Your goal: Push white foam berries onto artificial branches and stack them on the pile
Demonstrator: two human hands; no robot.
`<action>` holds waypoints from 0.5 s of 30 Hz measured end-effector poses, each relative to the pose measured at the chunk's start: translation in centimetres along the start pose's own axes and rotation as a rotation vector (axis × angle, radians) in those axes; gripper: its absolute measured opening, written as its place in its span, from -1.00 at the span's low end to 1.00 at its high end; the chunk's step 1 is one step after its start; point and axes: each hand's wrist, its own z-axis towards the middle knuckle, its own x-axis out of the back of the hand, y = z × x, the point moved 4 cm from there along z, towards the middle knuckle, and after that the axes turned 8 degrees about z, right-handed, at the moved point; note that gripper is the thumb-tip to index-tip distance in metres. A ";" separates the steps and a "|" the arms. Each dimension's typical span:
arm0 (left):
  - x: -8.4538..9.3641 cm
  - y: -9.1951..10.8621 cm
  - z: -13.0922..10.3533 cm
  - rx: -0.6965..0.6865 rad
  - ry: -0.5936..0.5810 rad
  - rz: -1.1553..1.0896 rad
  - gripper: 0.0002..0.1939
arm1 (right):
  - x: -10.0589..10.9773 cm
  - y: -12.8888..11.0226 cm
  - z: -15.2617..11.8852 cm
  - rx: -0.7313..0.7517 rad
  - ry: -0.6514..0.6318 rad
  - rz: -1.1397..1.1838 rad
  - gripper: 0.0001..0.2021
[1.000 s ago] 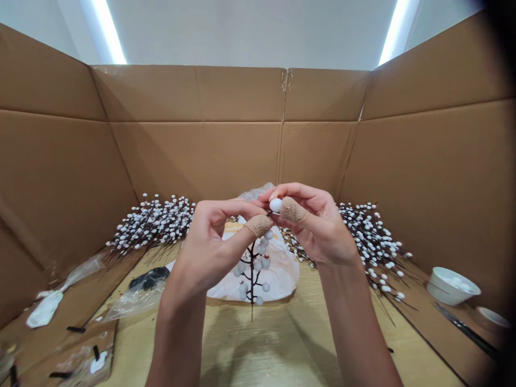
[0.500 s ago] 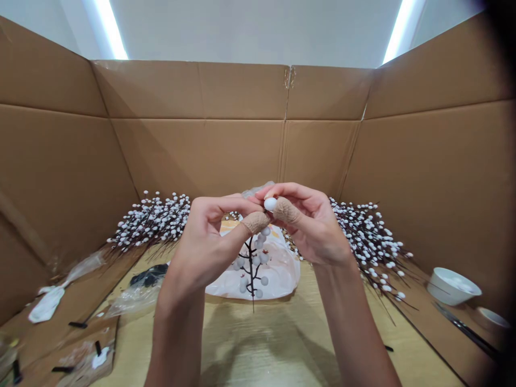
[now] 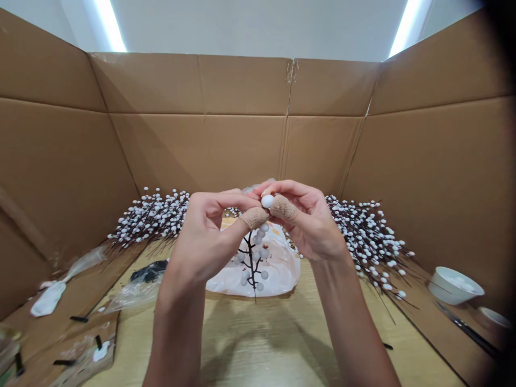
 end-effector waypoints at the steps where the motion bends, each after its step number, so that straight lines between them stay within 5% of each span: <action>1: 0.0 -0.1 0.0 0.008 -0.004 -0.008 -0.89 | 0.0 0.0 0.0 0.001 -0.003 0.009 -0.88; 10: 0.2 -1.6 0.6 0.074 -0.097 -0.057 -0.94 | 1.3 0.6 0.3 -0.073 -0.008 0.000 -0.80; 15: 0.7 -2.0 0.6 0.120 -0.022 -0.066 -0.90 | 2.9 -0.8 -0.2 -0.138 -0.057 -0.146 -0.64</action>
